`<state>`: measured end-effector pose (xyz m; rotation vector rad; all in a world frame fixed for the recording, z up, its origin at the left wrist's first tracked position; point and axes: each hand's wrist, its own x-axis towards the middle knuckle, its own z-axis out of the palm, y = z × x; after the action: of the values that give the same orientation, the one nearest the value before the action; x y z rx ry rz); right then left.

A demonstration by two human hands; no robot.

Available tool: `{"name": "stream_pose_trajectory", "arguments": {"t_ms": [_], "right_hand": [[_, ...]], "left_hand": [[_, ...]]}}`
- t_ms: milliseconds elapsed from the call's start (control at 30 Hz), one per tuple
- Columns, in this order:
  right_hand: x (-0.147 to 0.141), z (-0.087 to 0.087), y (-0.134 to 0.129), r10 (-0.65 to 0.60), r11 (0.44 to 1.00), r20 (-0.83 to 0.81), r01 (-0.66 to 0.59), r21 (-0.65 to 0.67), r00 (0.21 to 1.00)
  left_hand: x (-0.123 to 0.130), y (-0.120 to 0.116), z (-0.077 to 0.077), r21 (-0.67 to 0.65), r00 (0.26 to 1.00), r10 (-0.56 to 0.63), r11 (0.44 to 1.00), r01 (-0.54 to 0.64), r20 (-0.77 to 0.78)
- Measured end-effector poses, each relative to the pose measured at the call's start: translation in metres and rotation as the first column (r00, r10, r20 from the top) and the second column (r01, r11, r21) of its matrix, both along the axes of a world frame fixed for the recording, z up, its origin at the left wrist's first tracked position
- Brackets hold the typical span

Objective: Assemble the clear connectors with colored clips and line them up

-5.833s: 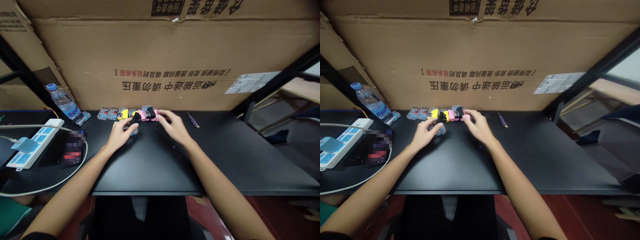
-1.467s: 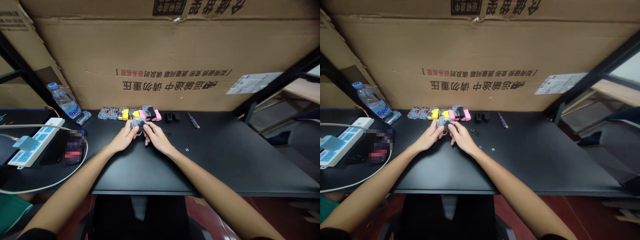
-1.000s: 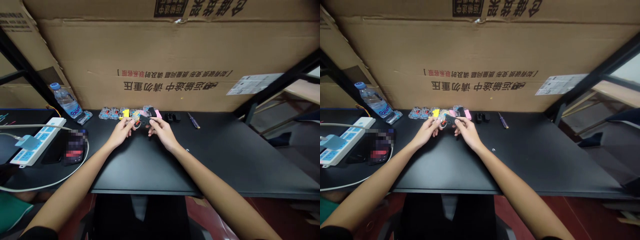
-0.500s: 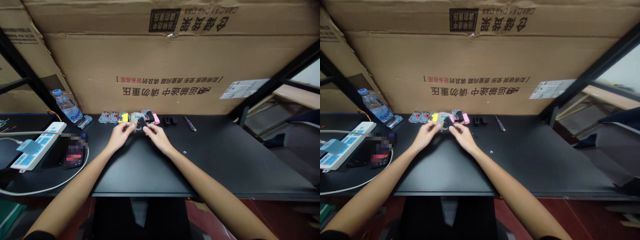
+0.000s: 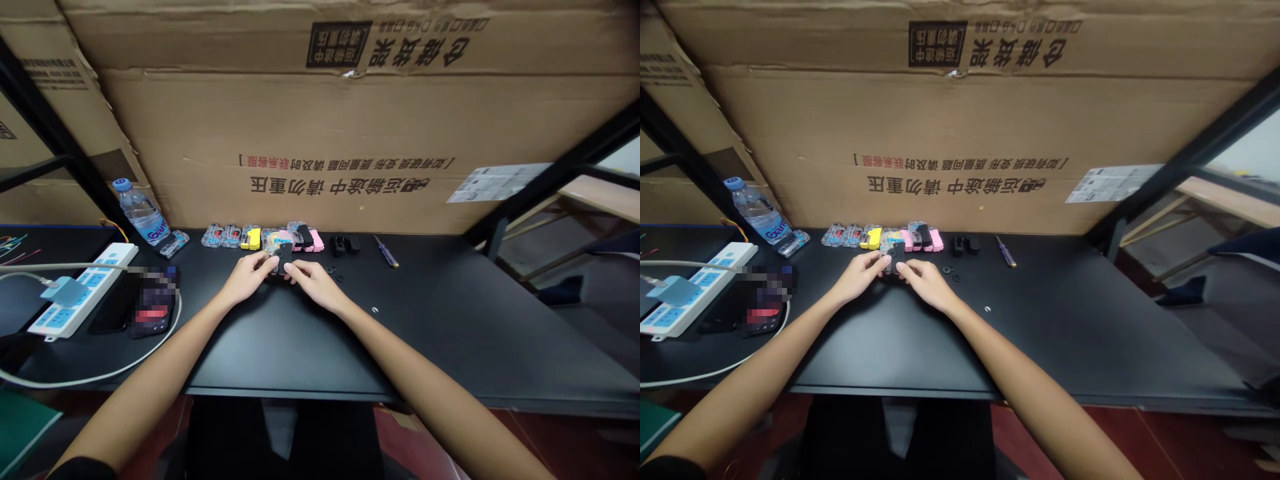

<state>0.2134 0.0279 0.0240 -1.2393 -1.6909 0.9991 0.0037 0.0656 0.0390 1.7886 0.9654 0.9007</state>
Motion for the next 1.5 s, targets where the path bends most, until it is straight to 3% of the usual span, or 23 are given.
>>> {"name": "stream_pose_trajectory", "arguments": {"t_ms": [100,200,300,367,467,567,633,700,933,1100,1500], "right_hand": [[-0.001,0.002,0.001,-0.019,1.0,-0.03,0.019,-0.024,0.999],[0.001,0.002,0.003,-0.078,0.994,-0.1,0.07,-0.079,0.992],[0.002,0.001,0.005,-0.175,0.966,-0.22,0.124,-0.228,0.96],[0.003,0.002,0.006,-0.253,0.928,-0.297,0.145,-0.342,0.921],[0.004,0.007,0.007,-0.345,0.886,-0.383,0.162,-0.436,0.857],[0.007,0.01,0.007,-0.346,0.874,-0.42,0.125,-0.469,0.839],[0.008,0.011,0.007,-0.32,0.876,-0.422,0.095,-0.473,0.848],[0.008,0.011,0.008,-0.311,0.878,-0.409,0.094,-0.47,0.858],[-0.003,0.021,0.023,-0.298,0.887,-0.293,0.15,-0.437,0.908],[-0.013,0.027,0.039,-0.339,0.881,-0.313,0.183,-0.437,0.887],[-0.009,0.008,0.048,-0.407,0.883,-0.281,0.297,-0.363,0.869]], "left_hand": [[0.0,0.001,0.0,-0.075,1.0,-0.008,0.997,0.01,0.023],[0.0,0.003,-0.001,-0.231,0.996,-0.017,0.972,0.038,0.093],[-0.001,0.004,-0.001,-0.375,0.979,-0.041,0.92,0.114,0.198],[-0.001,0.004,0.0,-0.396,0.975,-0.069,0.906,0.15,0.211],[-0.002,0.003,-0.001,-0.295,0.99,-0.114,0.946,0.134,0.085],[-0.006,0.002,-0.002,-0.031,0.971,-0.129,0.992,0.125,-0.202],[-0.008,0.0,-0.002,0.149,0.913,-0.082,0.977,0.153,-0.399],[-0.01,-0.001,-0.001,0.242,0.861,-0.037,0.953,0.183,-0.508],[-0.009,-0.001,0.0,0.221,0.847,-0.044,0.957,0.188,-0.53],[-0.008,-0.002,0.001,0.219,0.834,-0.058,0.953,0.211,-0.549],[-0.01,-0.003,0.002,0.232,0.825,-0.076,0.941,0.245,-0.56]]}}
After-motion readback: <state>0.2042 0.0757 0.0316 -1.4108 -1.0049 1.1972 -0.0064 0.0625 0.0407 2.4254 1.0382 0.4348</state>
